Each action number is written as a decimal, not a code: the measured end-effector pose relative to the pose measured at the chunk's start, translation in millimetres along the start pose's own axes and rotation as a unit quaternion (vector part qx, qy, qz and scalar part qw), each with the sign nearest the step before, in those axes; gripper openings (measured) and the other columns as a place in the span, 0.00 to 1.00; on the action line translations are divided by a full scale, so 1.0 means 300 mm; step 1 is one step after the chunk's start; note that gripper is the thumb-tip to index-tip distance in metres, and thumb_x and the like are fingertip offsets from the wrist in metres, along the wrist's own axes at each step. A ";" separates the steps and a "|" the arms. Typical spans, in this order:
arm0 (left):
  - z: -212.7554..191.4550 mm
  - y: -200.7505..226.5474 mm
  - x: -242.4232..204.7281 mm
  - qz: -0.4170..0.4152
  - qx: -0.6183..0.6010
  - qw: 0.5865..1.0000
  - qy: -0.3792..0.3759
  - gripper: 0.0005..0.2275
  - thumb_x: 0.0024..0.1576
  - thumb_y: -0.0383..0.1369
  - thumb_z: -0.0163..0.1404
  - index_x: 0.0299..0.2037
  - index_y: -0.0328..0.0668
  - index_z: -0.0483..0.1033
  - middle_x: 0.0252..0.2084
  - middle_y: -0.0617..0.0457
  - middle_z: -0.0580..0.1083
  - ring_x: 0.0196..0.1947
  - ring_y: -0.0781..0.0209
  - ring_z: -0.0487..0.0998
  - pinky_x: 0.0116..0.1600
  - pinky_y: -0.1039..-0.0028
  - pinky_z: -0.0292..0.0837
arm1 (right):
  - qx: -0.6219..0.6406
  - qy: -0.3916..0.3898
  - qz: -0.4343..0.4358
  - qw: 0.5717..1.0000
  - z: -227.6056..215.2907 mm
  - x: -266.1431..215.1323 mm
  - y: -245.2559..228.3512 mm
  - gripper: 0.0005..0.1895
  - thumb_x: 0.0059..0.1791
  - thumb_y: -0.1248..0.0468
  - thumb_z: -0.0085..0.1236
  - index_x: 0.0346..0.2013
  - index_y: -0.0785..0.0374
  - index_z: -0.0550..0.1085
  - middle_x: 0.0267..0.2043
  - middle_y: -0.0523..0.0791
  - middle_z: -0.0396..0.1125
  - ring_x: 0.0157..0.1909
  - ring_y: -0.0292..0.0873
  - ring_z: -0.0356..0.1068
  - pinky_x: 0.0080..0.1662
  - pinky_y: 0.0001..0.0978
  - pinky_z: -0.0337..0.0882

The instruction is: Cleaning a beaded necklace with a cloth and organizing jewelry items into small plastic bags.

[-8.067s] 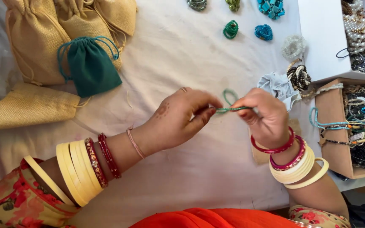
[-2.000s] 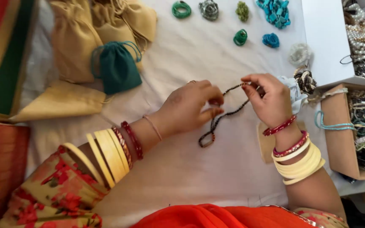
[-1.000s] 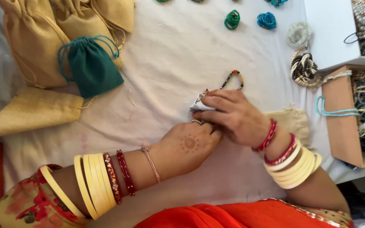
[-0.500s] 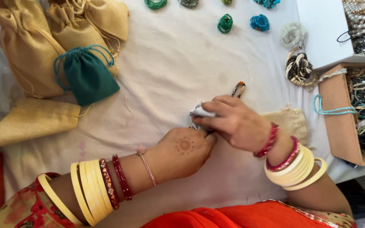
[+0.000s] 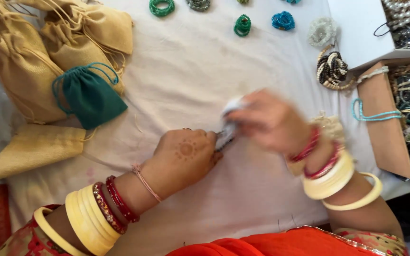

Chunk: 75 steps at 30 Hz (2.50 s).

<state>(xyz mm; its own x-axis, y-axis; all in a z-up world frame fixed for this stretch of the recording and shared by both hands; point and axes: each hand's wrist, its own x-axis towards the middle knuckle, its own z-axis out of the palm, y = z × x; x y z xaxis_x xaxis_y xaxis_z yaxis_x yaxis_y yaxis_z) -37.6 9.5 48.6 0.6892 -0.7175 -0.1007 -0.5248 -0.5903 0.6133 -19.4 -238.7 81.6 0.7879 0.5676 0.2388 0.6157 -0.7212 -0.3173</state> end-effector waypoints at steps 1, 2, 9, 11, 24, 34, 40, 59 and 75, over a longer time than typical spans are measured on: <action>-0.003 -0.015 0.003 -0.004 0.014 1.000 0.023 0.12 0.57 0.42 0.51 0.33 0.42 0.78 0.31 0.46 0.79 0.31 0.44 0.81 0.35 0.57 0.75 | 0.003 -0.027 -0.049 0.998 0.039 0.016 -0.057 0.15 0.43 0.69 0.65 0.44 0.57 0.79 0.45 0.49 0.71 0.48 0.51 0.70 0.49 0.41 0.73; -0.016 -0.022 0.010 -0.005 0.021 1.000 0.018 0.12 0.57 0.42 0.51 0.33 0.42 0.78 0.31 0.46 0.79 0.31 0.44 0.81 0.35 0.57 0.75 | 0.007 -0.020 -0.047 0.999 0.043 0.010 -0.036 0.15 0.43 0.69 0.65 0.44 0.57 0.79 0.45 0.49 0.71 0.48 0.51 0.70 0.49 0.41 0.73; -0.063 -0.064 0.020 -0.010 0.071 0.996 -0.043 0.16 0.59 0.45 0.49 0.29 0.43 0.79 0.27 0.45 0.78 0.31 0.42 0.80 0.37 0.54 0.74 | -0.082 -0.020 0.091 0.992 -0.013 -0.047 0.197 0.09 0.48 0.67 0.63 0.42 0.56 0.80 0.42 0.47 0.71 0.47 0.50 0.70 0.49 0.41 0.73; -0.069 -0.064 0.022 -0.012 0.069 0.996 -0.048 0.17 0.59 0.47 0.50 0.29 0.43 0.79 0.26 0.46 0.78 0.32 0.42 0.80 0.37 0.54 0.73 | -0.144 -0.011 0.132 0.981 -0.013 -0.040 0.167 0.06 0.50 0.67 0.64 0.42 0.56 0.81 0.42 0.47 0.72 0.45 0.49 0.71 0.47 0.41 0.73; -0.114 -0.094 0.033 -0.083 0.053 0.993 -0.058 0.22 0.44 0.57 0.62 0.28 0.44 0.79 0.30 0.50 0.79 0.36 0.48 0.80 0.40 0.60 0.73 | -0.005 -0.071 -0.029 0.997 -0.023 -0.063 0.233 0.19 0.40 0.69 0.63 0.45 0.53 0.83 0.52 0.52 0.72 0.55 0.57 0.70 0.56 0.45 0.70; -0.172 -0.248 0.042 -0.021 -0.014 0.994 -0.108 0.09 0.47 0.40 0.61 0.33 0.50 0.82 0.30 0.54 0.80 0.35 0.52 0.80 0.40 0.63 0.72 | -0.044 -0.001 -0.168 0.985 0.092 0.040 -0.174 0.13 0.52 0.66 0.58 0.51 0.52 0.80 0.53 0.45 0.74 0.57 0.47 0.72 0.60 0.42 0.71; -0.187 -0.183 0.045 -0.058 0.016 0.990 -0.128 0.09 0.49 0.45 0.60 0.33 0.53 0.82 0.31 0.53 0.79 0.37 0.51 0.80 0.42 0.61 0.72 | -0.084 -0.041 -0.132 0.987 0.044 0.056 -0.037 0.18 0.48 0.68 0.57 0.52 0.51 0.80 0.54 0.48 0.74 0.55 0.50 0.73 0.57 0.42 0.71; -0.099 -0.196 0.038 -0.052 0.055 0.994 -0.075 0.08 0.53 0.42 0.59 0.32 0.50 0.83 0.37 0.49 0.80 0.42 0.47 0.80 0.44 0.60 0.75 | -0.178 -0.047 -0.084 0.979 0.060 0.041 -0.054 0.17 0.47 0.67 0.60 0.51 0.57 0.80 0.57 0.48 0.72 0.58 0.52 0.70 0.54 0.48 0.65; -0.128 -0.157 0.042 -0.066 -0.001 0.993 -0.101 0.05 0.52 0.38 0.57 0.38 0.55 0.80 0.37 0.52 0.80 0.42 0.50 0.81 0.45 0.60 0.74 | -0.147 -0.013 -0.116 0.982 0.078 0.054 -0.155 0.16 0.44 0.70 0.59 0.47 0.58 0.79 0.46 0.51 0.75 0.51 0.53 0.73 0.53 0.45 0.71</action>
<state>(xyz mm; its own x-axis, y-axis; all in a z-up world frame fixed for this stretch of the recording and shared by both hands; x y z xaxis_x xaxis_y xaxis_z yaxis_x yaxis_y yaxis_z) 15.0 42.6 48.5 0.6375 -0.6940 -0.3347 -0.4362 -0.6832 0.5857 -35.5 -186.6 78.7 0.6286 0.7371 0.2481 0.7571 -0.6529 0.0218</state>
